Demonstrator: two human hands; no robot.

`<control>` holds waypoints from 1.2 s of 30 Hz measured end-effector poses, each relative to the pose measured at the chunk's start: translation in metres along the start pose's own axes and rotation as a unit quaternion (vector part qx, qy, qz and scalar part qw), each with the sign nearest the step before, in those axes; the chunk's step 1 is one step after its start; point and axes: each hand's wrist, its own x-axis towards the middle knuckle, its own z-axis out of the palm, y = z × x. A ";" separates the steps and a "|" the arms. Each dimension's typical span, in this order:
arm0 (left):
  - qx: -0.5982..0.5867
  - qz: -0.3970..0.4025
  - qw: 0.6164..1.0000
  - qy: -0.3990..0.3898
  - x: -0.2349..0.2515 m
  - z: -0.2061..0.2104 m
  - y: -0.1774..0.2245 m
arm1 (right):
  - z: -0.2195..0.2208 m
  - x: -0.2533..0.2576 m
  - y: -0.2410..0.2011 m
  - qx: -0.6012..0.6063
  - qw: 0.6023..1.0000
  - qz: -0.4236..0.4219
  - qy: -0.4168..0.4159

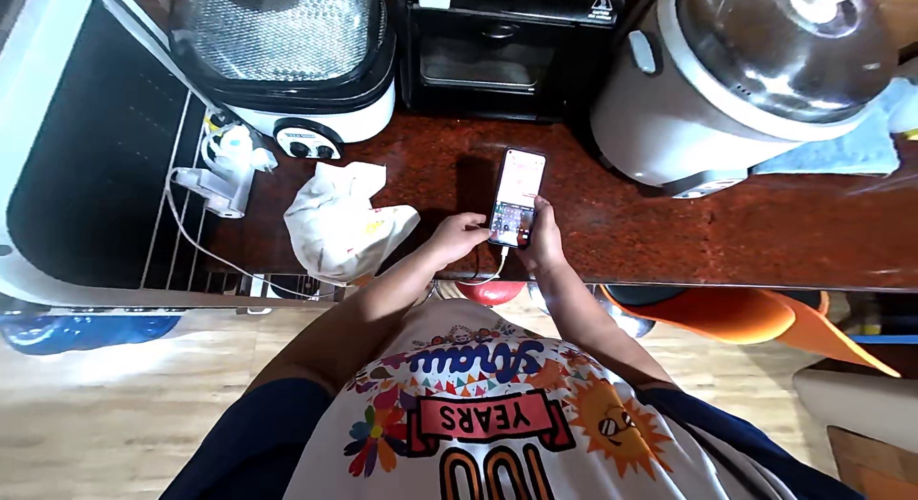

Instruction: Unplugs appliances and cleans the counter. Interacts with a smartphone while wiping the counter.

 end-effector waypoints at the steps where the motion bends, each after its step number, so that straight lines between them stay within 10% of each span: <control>1: 0.004 0.001 1.000 -0.004 0.000 0.003 0.001 | -0.001 0.000 0.001 -0.002 1.000 -0.003 -0.004; 36: -0.052 0.015 0.998 0.035 0.002 0.009 -0.001 | -0.004 -0.001 -0.001 0.089 0.994 -0.020 -0.054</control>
